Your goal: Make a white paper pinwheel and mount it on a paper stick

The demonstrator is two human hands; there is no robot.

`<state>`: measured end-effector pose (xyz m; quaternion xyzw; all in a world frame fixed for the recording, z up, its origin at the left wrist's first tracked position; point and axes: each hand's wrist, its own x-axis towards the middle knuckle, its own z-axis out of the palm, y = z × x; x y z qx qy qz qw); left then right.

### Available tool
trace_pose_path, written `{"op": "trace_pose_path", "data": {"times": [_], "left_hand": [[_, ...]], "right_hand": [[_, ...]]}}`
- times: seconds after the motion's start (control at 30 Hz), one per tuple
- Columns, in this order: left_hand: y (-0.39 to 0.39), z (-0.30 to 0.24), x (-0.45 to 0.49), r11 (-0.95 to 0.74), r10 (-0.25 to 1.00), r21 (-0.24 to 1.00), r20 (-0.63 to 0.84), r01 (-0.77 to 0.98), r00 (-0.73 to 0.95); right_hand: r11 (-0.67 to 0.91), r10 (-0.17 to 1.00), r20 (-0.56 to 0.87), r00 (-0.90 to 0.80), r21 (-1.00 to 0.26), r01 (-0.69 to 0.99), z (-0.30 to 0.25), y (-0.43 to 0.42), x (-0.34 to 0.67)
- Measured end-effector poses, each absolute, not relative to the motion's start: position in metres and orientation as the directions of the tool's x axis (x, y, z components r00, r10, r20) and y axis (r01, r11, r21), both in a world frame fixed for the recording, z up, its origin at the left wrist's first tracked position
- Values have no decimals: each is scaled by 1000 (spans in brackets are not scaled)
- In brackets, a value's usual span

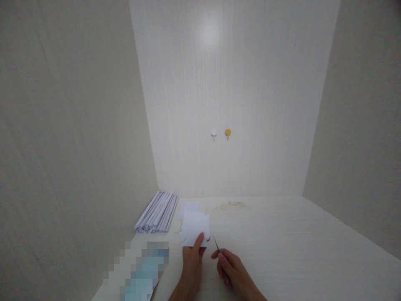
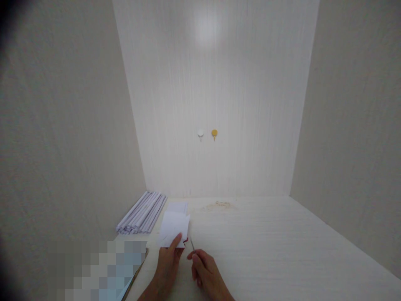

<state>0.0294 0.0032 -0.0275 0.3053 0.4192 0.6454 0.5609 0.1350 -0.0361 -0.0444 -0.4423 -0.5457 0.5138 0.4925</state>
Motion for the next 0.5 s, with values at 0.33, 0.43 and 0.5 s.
{"op": "trace_pose_path", "data": {"times": [0.33, 0.43, 0.5], "left_hand": [[-2, -28, 34, 94, 992, 726, -124, -682, 5], [-1, -28, 34, 92, 990, 716, -138, -692, -11], [0, -27, 33, 83, 987, 706, -154, -703, -38]], "right_hand": [[77, 992, 64, -110, -991, 112, -44, -36, 134], [62, 994, 52, -100, -992, 108, -43, -37, 134], [43, 995, 33, -95, -994, 105, -42, -37, 134]]}}
